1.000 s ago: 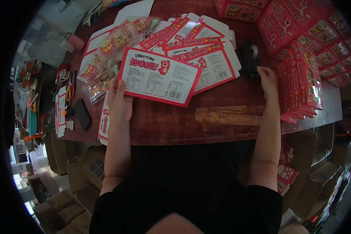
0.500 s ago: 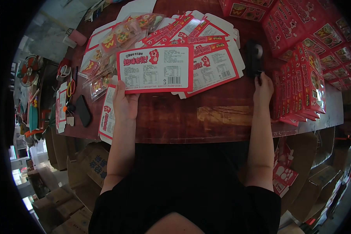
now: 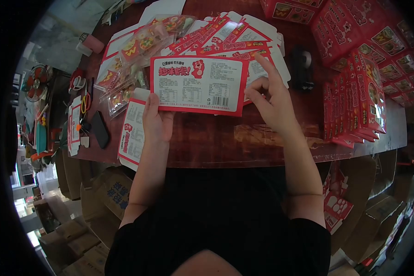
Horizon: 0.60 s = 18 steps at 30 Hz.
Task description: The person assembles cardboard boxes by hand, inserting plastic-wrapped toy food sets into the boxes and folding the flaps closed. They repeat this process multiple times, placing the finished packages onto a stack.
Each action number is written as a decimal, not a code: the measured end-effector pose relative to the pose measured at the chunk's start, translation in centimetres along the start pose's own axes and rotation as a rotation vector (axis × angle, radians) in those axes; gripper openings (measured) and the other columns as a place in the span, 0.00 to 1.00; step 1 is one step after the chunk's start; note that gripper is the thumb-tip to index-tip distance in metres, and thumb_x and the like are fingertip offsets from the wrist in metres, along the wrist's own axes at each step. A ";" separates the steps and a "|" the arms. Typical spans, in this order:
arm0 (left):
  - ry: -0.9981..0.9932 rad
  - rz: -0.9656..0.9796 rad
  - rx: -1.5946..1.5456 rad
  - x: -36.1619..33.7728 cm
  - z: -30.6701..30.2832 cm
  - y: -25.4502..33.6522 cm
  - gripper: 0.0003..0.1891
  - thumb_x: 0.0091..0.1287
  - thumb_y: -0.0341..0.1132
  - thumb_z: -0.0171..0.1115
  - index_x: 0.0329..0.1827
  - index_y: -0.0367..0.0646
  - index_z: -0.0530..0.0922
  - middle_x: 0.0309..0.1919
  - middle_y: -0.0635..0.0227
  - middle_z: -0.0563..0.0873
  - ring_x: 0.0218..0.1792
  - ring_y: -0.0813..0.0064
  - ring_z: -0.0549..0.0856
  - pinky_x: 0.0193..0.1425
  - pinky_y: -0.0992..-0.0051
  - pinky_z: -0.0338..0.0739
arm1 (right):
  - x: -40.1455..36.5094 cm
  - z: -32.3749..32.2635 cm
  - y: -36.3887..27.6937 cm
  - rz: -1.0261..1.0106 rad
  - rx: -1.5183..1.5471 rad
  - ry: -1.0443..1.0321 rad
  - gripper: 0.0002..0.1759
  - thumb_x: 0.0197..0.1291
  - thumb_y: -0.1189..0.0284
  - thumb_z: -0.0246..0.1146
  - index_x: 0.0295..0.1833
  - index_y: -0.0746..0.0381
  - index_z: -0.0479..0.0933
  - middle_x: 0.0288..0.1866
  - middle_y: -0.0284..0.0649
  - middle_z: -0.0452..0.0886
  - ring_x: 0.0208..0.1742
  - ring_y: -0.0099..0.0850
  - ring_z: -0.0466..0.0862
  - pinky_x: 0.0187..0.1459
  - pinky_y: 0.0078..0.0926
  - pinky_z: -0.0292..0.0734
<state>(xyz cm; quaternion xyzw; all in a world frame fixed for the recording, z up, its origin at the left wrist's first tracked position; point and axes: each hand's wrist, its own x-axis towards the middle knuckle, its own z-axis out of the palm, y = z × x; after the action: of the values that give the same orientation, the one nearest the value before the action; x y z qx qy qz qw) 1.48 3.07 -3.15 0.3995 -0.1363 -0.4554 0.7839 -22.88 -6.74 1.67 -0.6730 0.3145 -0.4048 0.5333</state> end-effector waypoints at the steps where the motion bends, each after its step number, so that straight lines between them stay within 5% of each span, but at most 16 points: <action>1: 0.005 -0.003 -0.007 0.0 -0.1 -0.1 0.16 0.71 0.41 0.50 0.54 0.38 0.67 0.50 0.62 0.78 0.50 0.70 0.79 0.54 0.66 0.76 | 0.4 0.0 0.2 -0.020 -0.132 -0.013 0.33 0.54 0.83 0.61 0.67 0.62 0.59 0.29 0.33 0.76 0.30 0.19 0.75 0.37 0.16 0.71; 5: -0.080 -0.033 -0.045 -0.1 -0.4 0.3 0.17 0.72 0.41 0.48 0.55 0.38 0.68 0.51 0.62 0.78 0.51 0.70 0.79 0.55 0.66 0.76 | 1.3 0.3 2.5 0.082 -0.089 0.028 0.35 0.56 0.78 0.63 0.68 0.61 0.58 0.29 0.31 0.76 0.31 0.17 0.74 0.35 0.16 0.68; 8: -0.036 -0.083 -0.072 -0.3 -0.3 0.2 0.18 0.72 0.41 0.48 0.57 0.38 0.68 0.52 0.63 0.78 0.51 0.70 0.79 0.55 0.65 0.75 | 1.2 1.4 3.4 0.324 0.473 0.086 0.32 0.59 0.72 0.63 0.67 0.61 0.59 0.29 0.28 0.74 0.29 0.14 0.70 0.33 0.16 0.66; 14: 0.027 -0.128 -0.042 -0.5 0.2 -0.1 0.19 0.72 0.42 0.48 0.58 0.38 0.68 0.53 0.62 0.77 0.53 0.69 0.78 0.56 0.67 0.75 | -0.2 1.3 5.6 0.371 1.038 -0.090 0.25 0.65 0.67 0.57 0.65 0.61 0.61 0.27 0.25 0.66 0.26 0.13 0.61 0.30 0.14 0.61; 17: -0.019 -0.024 -0.075 -0.3 0.1 -0.3 0.18 0.70 0.37 0.52 0.58 0.37 0.68 0.52 0.62 0.77 0.53 0.68 0.78 0.57 0.67 0.74 | 0.0 1.7 4.6 0.199 0.465 0.245 0.25 0.68 0.66 0.53 0.67 0.60 0.58 0.28 0.26 0.65 0.26 0.14 0.62 0.30 0.13 0.61; 18: -0.040 0.151 0.027 -0.6 0.7 -0.5 0.18 0.69 0.35 0.54 0.58 0.37 0.67 0.52 0.62 0.77 0.53 0.68 0.78 0.57 0.68 0.74 | -0.2 1.7 4.1 0.054 0.346 0.305 0.26 0.69 0.63 0.51 0.68 0.59 0.56 0.29 0.26 0.65 0.26 0.14 0.62 0.29 0.13 0.61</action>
<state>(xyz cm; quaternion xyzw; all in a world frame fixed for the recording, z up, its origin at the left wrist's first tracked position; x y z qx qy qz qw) 0.47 3.05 -2.99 0.3895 -0.1877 -0.4008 0.8078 -21.46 -6.78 -2.55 -0.4940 0.3353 -0.5351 0.5977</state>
